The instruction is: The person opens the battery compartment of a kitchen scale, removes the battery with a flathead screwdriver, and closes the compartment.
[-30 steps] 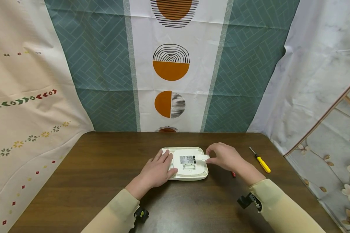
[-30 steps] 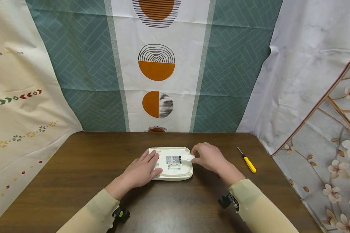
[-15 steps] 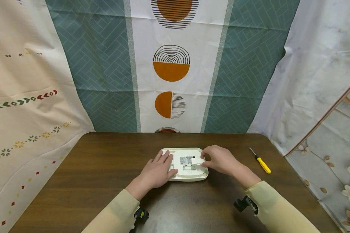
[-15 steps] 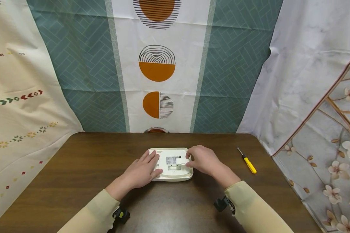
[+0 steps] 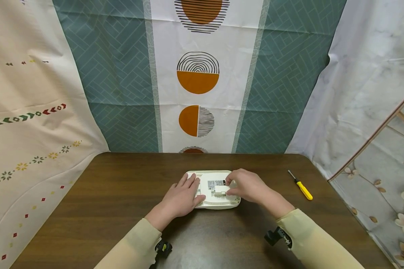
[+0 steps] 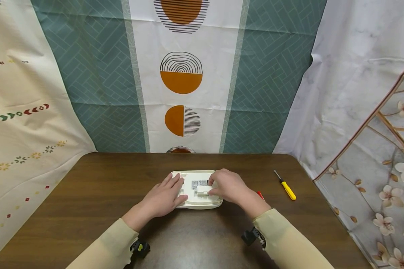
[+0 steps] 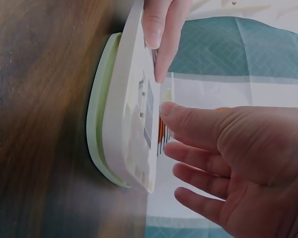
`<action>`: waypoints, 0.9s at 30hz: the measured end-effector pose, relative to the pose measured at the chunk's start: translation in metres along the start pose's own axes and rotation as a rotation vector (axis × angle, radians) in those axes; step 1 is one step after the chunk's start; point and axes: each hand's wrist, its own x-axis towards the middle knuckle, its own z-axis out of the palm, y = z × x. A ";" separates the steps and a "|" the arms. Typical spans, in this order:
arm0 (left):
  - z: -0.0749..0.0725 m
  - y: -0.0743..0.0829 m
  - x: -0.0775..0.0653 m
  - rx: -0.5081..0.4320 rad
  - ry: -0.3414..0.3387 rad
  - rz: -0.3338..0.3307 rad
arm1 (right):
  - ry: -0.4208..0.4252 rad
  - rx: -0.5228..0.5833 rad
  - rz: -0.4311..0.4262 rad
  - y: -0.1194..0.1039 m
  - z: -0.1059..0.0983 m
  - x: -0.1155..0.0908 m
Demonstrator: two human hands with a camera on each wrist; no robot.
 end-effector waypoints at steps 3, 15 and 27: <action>0.000 0.000 0.000 -0.002 0.003 0.005 | -0.012 0.006 -0.024 -0.003 0.001 0.001; 0.000 0.001 0.000 0.000 0.002 0.003 | -0.045 -0.008 -0.032 -0.010 0.008 0.004; 0.000 0.000 0.000 -0.013 0.015 0.010 | -0.068 -0.043 -0.023 -0.012 0.011 0.008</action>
